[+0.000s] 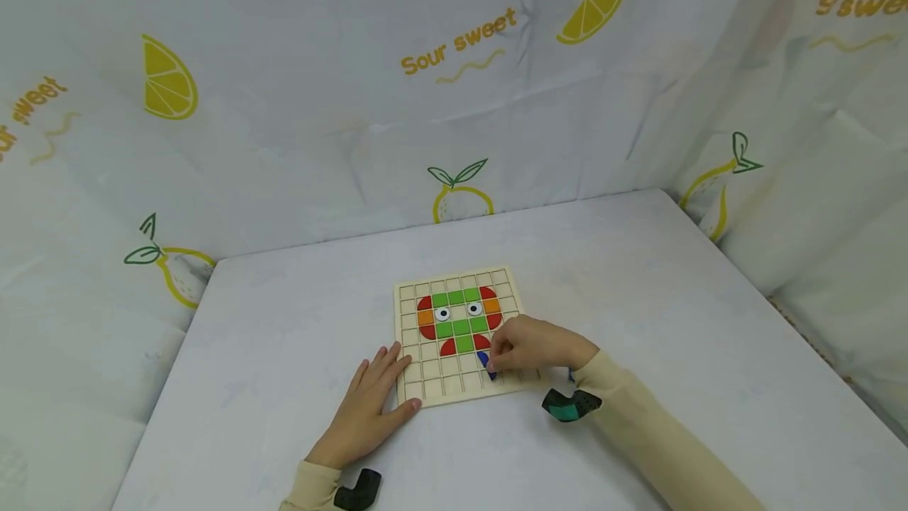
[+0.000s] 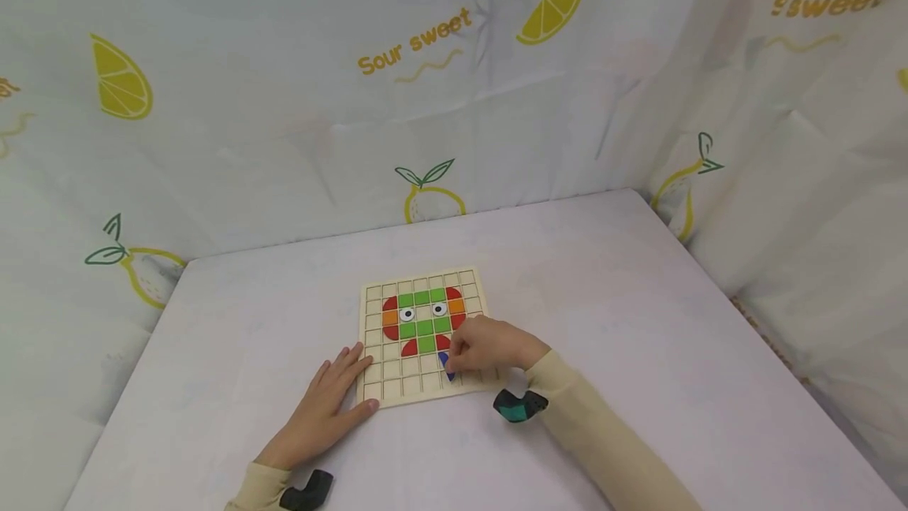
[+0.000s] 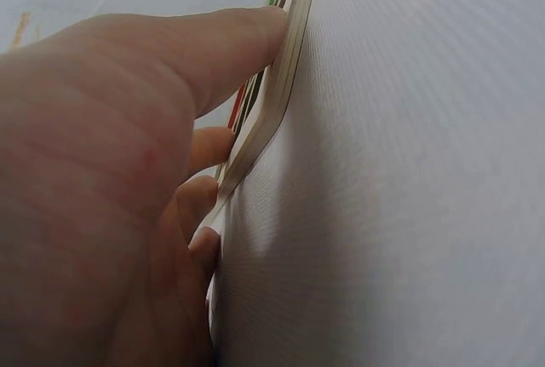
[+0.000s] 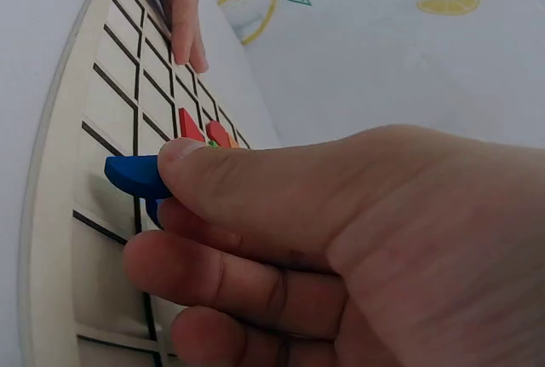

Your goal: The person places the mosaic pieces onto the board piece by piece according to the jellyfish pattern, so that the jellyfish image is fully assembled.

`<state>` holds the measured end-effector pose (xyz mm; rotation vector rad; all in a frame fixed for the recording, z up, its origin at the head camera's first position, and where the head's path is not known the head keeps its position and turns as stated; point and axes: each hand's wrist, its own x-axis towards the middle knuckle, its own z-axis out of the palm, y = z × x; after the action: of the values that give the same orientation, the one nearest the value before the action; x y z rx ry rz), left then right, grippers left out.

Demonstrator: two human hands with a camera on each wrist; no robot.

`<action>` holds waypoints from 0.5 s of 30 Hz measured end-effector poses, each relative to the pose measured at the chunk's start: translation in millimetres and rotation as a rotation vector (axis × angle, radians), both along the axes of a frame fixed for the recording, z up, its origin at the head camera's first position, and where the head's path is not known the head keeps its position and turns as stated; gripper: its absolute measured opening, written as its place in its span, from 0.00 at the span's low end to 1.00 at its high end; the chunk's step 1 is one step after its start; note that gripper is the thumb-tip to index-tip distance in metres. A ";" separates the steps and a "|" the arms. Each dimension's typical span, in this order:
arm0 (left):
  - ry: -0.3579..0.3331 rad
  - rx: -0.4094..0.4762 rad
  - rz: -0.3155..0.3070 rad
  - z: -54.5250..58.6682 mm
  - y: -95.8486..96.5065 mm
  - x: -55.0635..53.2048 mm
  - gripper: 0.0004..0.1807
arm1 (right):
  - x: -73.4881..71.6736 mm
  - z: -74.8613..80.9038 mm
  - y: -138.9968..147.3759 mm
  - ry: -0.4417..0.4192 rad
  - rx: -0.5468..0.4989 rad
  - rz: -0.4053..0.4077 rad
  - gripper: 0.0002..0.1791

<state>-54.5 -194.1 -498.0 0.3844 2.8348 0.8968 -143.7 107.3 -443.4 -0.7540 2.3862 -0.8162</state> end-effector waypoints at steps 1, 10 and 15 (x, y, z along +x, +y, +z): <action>-0.002 0.001 0.000 0.0 -0.2 0.2 0.39 | 0.4 -2.0 -1.1 0.003 0.009 0.003 0.09; -0.004 0.000 0.004 2.0 0.1 0.9 0.39 | 6.2 -5.0 -8.2 0.026 0.070 -0.012 0.10; 0.000 -0.002 0.003 2.3 0.3 0.7 0.39 | 8.6 -6.3 -10.3 0.032 0.086 -0.024 0.10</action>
<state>-53.8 -193.8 -495.7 0.3799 2.8372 0.8949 -135.1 97.0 -449.6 -0.7100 2.4463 -0.7112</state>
